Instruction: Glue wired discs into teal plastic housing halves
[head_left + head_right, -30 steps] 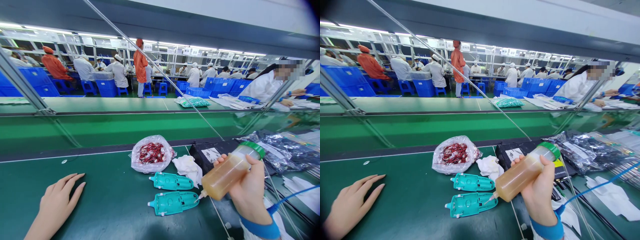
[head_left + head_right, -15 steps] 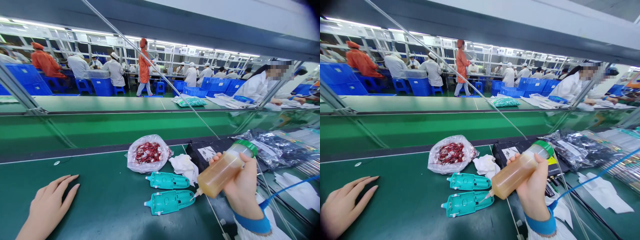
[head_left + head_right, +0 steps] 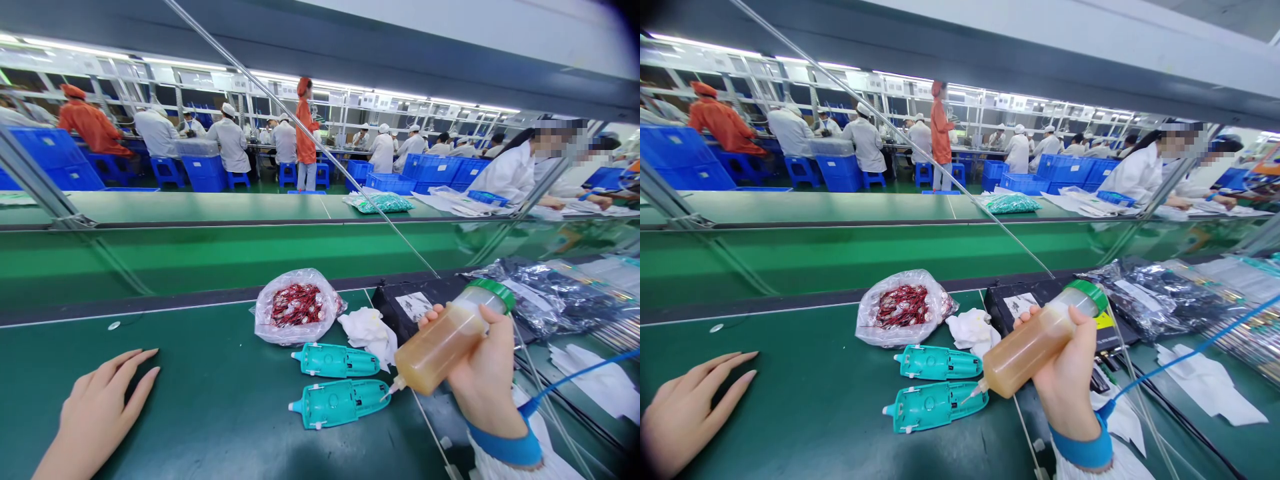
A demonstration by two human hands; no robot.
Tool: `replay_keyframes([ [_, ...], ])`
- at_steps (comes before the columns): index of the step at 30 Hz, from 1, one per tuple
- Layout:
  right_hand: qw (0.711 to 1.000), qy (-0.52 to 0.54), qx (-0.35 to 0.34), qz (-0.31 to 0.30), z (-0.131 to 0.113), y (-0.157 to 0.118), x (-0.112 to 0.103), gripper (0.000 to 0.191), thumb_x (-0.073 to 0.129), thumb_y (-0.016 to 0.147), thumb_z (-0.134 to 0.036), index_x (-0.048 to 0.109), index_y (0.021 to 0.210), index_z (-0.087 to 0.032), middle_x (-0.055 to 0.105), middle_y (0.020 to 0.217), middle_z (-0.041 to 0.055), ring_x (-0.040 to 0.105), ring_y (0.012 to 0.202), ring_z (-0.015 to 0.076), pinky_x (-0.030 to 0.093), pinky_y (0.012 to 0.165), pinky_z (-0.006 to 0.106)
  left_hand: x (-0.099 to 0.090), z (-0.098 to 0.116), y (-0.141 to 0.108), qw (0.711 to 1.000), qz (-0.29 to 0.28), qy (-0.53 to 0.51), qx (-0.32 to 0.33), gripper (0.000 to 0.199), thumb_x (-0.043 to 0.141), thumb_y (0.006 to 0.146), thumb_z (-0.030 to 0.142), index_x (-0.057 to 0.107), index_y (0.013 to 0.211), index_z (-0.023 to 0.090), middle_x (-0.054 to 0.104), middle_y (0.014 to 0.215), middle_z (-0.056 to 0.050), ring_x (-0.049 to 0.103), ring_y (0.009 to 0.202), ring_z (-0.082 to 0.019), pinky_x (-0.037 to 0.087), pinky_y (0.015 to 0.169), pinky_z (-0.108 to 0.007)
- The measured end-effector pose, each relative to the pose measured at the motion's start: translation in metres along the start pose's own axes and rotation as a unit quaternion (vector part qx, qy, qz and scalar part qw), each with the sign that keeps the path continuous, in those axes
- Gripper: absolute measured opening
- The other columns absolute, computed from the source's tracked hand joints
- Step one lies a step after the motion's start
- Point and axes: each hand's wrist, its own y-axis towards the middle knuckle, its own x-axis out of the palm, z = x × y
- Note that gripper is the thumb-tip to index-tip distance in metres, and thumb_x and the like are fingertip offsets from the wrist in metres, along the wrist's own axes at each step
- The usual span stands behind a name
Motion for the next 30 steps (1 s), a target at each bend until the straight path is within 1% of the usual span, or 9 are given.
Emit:
replay_keyframes([
  [2,0.999,-0.012,0.028,0.038,-0.002,-0.004,0.006,0.028,0.049,0.07,-0.04,0.055,0.078,-0.014,0.057,0.064,0.0038,0.059,0.051,0.0176,0.055,0.045,0.03,0.001,0.0,0.0,1.0,0.001,0.0,0.0,0.066,0.017,0.085,0.049,0.069,0.099,0.011,0.07,0.1,-0.017,0.064,0.094,-0.034,0.049,0.079,-0.046],
  [3,0.998,-0.015,0.034,0.046,-0.003,-0.005,0.008,0.028,0.048,0.07,-0.041,0.055,0.078,-0.015,0.056,0.064,0.0034,0.059,0.051,0.0171,0.055,0.045,0.029,0.001,0.0,0.0,1.0,0.001,0.0,0.001,0.066,0.017,0.085,0.049,0.069,0.099,0.011,0.07,0.1,-0.017,0.064,0.094,-0.034,0.049,0.079,-0.046],
  [6,0.998,-0.016,0.038,0.048,-0.004,-0.007,0.01,0.027,0.046,0.07,-0.04,0.054,0.077,-0.015,0.056,0.063,0.0028,0.059,0.051,0.0162,0.055,0.046,0.028,0.0,0.0,0.001,1.0,0.001,0.0,0.002,0.068,0.016,0.085,0.05,0.069,0.099,0.011,0.07,0.099,-0.017,0.065,0.093,-0.034,0.049,0.079,-0.045],
  [12,0.999,-0.009,0.039,0.037,-0.004,-0.005,0.008,0.028,0.052,0.063,-0.04,0.055,0.075,-0.015,0.055,0.062,0.0024,0.058,0.05,0.0162,0.055,0.045,0.027,-0.002,0.0,0.001,1.0,0.002,-0.001,0.002,0.067,0.015,0.084,0.051,0.069,0.098,0.012,0.07,0.098,-0.016,0.065,0.092,-0.033,0.049,0.076,-0.044],
  [17,0.999,-0.003,0.039,0.034,-0.005,-0.005,0.007,0.029,0.054,0.06,-0.039,0.056,0.076,-0.015,0.056,0.062,0.0033,0.059,0.05,0.0172,0.055,0.044,0.028,0.0,-0.001,0.0,1.0,0.006,-0.001,0.004,0.065,0.016,0.085,0.05,0.068,0.098,0.012,0.07,0.099,-0.017,0.064,0.094,-0.033,0.048,0.079,-0.045],
  [23,0.998,-0.003,0.054,0.04,-0.006,-0.007,0.009,0.027,0.048,0.067,-0.038,0.057,0.077,-0.015,0.056,0.061,0.004,0.058,0.05,0.0179,0.055,0.042,0.028,0.002,-0.002,0.0,1.0,0.005,-0.003,-0.006,0.068,0.016,0.082,0.052,0.066,0.097,0.01,0.07,0.099,-0.019,0.064,0.094,-0.034,0.047,0.08,-0.045],
  [28,0.998,-0.002,0.05,0.033,-0.004,-0.004,0.005,0.029,0.051,0.067,-0.041,0.057,0.077,-0.014,0.056,0.062,0.0033,0.058,0.051,0.0173,0.055,0.043,0.028,0.002,-0.002,0.0,1.0,-0.012,-0.012,-0.006,0.062,0.019,0.08,0.052,0.065,0.094,0.014,0.07,0.098,-0.017,0.064,0.095,-0.033,0.046,0.082,-0.044],
  [30,1.0,0.005,0.024,0.0,-0.001,0.0,-0.002,0.027,0.053,0.066,-0.038,0.057,0.078,-0.015,0.057,0.064,0.0039,0.059,0.052,0.0183,0.056,0.044,0.03,0.001,-0.002,0.0,1.0,-0.015,-0.015,-0.012,0.058,0.021,0.08,0.051,0.064,0.094,0.015,0.07,0.099,-0.016,0.063,0.096,-0.032,0.046,0.082,-0.044],
])
